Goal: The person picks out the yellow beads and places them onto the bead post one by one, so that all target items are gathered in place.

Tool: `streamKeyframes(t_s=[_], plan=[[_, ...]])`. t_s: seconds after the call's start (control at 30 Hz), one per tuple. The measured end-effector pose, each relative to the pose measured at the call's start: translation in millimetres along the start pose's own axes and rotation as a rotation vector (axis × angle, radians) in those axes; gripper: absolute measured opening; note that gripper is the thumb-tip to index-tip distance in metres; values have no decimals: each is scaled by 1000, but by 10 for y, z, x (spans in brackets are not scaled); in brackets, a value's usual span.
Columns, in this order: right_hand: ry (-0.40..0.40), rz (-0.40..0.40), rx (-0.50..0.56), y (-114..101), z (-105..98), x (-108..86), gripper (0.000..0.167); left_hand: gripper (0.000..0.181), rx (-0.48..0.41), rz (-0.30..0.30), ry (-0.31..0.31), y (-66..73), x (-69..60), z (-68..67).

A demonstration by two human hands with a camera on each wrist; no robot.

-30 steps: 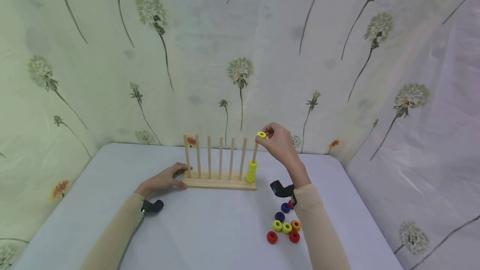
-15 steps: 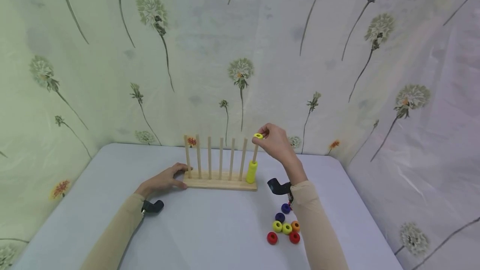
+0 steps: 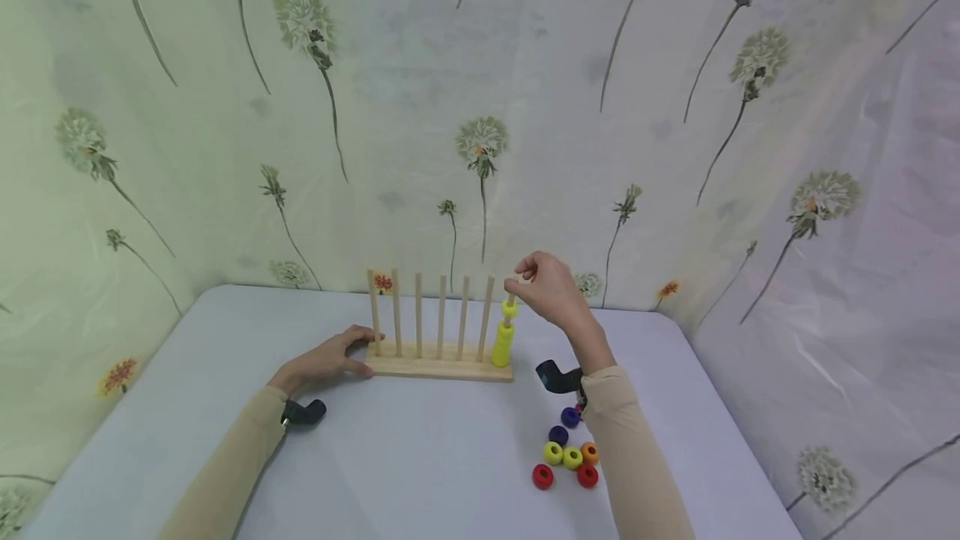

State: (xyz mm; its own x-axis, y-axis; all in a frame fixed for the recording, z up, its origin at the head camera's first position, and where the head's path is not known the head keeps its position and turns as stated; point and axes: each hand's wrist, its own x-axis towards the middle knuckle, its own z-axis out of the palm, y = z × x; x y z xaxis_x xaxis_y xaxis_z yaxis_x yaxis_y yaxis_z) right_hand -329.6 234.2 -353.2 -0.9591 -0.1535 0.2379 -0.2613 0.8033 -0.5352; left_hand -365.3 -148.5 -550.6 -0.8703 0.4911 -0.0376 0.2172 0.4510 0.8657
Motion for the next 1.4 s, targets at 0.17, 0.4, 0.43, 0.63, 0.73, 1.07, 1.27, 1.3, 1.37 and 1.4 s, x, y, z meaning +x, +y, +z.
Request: streamKeyframes(t_s=[0.17,0.4,0.43,0.63,0.73,1.07,1.27,1.3,1.37,1.4], plan=[[2,0,9,4,-2,-13,32,71,3,-6,-6,-9,1,-6],[9,9,32,43,-24,-64,32,72,13,-25,-1,6,-1,5],[12,7,36,56,-30,-80,32,72,12,-25,-2,7,0,9],[17,-20,64,188,-77,-261,31,71,0,-23,-2,12,-9,24],[2,-11,63,291,-80,-399,30,72,2,-22,1,17,-14,21],[-109,14,35,739,24,-918,25,70,-5,-7,1,-10,-15,5],[-226,6,59,1089,160,-1205,26,69,-14,18,-7,18,-26,10],[-252,15,66,1142,181,-1253,27,70,-11,16,-8,21,-26,9],[-305,42,79,1238,227,-1340,27,70,-9,9,-10,31,-30,7],[-329,50,79,1281,249,-1379,28,70,-6,7,-9,35,-32,5]])
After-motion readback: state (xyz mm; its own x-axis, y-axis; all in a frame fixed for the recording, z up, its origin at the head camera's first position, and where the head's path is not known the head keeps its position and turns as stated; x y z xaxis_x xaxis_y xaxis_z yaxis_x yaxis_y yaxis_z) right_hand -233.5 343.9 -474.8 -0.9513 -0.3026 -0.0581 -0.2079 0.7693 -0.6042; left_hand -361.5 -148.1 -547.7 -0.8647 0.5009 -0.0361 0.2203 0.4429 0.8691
